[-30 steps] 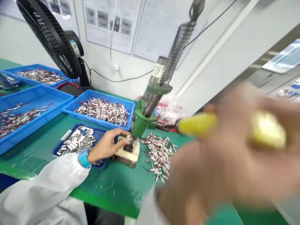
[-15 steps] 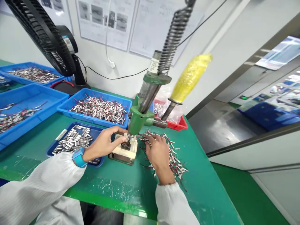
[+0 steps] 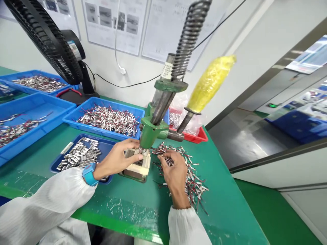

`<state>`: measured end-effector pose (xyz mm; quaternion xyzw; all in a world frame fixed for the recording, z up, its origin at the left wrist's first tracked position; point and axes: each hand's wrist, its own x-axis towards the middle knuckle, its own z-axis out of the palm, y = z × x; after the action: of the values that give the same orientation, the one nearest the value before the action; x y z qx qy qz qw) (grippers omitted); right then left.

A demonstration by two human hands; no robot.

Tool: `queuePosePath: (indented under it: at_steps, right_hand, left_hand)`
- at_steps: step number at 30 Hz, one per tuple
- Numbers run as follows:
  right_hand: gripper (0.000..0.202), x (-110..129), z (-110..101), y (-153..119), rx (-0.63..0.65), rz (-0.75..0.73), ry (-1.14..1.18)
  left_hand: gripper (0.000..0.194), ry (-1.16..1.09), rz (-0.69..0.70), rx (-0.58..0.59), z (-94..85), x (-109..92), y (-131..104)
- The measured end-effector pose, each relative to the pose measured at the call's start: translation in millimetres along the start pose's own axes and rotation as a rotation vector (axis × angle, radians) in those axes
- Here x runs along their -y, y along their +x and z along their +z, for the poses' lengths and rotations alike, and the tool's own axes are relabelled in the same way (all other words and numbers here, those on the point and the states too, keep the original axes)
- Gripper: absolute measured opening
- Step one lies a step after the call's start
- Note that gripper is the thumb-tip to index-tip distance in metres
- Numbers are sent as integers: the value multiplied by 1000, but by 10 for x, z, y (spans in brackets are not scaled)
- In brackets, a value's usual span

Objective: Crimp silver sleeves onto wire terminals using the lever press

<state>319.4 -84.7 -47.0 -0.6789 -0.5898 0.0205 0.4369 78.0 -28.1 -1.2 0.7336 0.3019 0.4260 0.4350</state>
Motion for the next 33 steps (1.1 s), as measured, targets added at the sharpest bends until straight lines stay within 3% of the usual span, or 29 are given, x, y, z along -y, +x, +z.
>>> queuePosePath:
  at_steps: [4, 7, 9, 10, 13, 14, 16, 19, 22, 26, 33]
  right_hand:
    - [41, 236, -104, -47, -136, 257, 354]
    - [50, 394, -186, -84, -240, 419, 472]
    - [54, 455, -224, -140, -232, 519, 464]
    - [56, 471, -234, -178, -214, 563, 456]
    - [59, 481, -223, -309, -171, 656, 449]
    - [60, 481, -209, -350, -166, 670, 456]
    - [63, 499, -174, -418, -158, 672, 487]
    - [72, 608, -119, -475, -149, 642, 526]
    - [68, 816, -51, -496, -143, 576, 529]
    - [56, 1087, 95, -488, -134, 524, 569]
    - [53, 1225, 300, -435, -39, 589, 693]
  left_hand:
    - [7, -165, -179, 28, 85, -32, 77]
    - [8, -227, -216, 230, -28, -107, 132]
    - [8, -173, -163, 351, -222, -144, 174]
    - [10, -103, -128, 334, -349, -151, 194]
    - [33, 239, -12, 57, -755, -115, 204]
    - [39, 343, 19, 13, -868, -88, 178]
    - [38, 478, 40, 111, -1009, -22, 72]
    - [42, 618, -19, 384, -1003, 76, -162]
    - [35, 728, -58, 479, -894, 142, -335]
    - [12, 768, -36, 529, -849, 179, -396]
    - [13, 596, -56, 414, -803, 243, -485]
